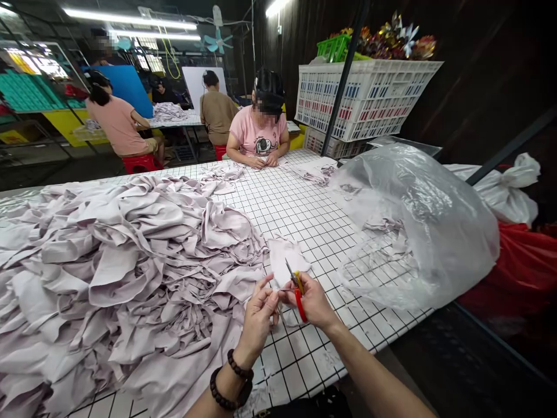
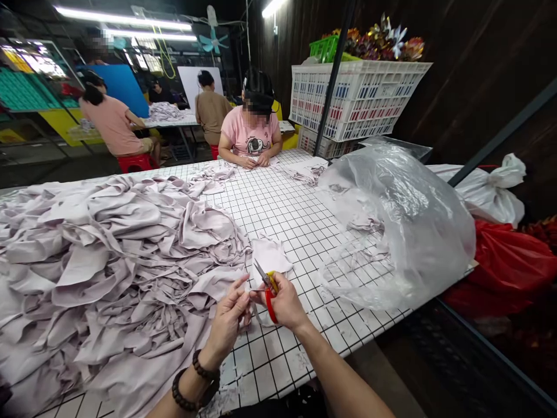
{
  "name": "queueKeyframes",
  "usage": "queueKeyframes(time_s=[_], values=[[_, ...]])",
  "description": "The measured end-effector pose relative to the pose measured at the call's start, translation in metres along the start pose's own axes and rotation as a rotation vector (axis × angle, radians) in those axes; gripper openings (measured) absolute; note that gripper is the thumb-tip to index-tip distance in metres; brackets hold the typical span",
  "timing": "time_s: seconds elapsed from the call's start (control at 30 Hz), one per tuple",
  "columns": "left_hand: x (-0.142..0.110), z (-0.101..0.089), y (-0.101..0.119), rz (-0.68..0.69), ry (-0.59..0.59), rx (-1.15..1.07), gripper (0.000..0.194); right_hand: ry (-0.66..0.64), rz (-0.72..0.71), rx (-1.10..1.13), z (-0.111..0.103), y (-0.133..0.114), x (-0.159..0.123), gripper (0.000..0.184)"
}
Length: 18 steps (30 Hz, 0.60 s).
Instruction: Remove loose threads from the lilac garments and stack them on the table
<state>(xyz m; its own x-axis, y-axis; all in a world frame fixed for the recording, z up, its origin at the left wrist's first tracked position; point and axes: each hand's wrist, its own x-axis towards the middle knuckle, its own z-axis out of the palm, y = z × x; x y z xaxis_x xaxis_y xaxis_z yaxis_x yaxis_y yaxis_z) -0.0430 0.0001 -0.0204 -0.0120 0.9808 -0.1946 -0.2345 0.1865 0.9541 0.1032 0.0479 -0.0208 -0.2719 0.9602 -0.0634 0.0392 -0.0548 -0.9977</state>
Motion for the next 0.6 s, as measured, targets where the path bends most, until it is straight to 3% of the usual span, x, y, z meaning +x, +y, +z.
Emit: queueKeyframes(time_s=[0.13, 0.33, 0.43, 0.6], values=[[0.002, 0.006, 0.000, -0.045, -0.140, -0.210, 0.031, -0.045, 0.052, -0.107, -0.017, -0.016, -0.014, 0.030], [0.005, 0.008, 0.002, 0.088, -0.156, -0.035, 0.027, -0.085, 0.040, -0.694, -0.056, -0.046, -0.038, 0.033], [0.004, 0.009, 0.003, 0.161, -0.181, 0.085, 0.024, -0.102, 0.048, -0.813, -0.057, -0.049, -0.045, 0.039], [0.001, 0.011, 0.007, 0.158, -0.223, 0.200, 0.025, -0.088, 0.024, -0.805, -0.044, -0.050, -0.044, 0.037]])
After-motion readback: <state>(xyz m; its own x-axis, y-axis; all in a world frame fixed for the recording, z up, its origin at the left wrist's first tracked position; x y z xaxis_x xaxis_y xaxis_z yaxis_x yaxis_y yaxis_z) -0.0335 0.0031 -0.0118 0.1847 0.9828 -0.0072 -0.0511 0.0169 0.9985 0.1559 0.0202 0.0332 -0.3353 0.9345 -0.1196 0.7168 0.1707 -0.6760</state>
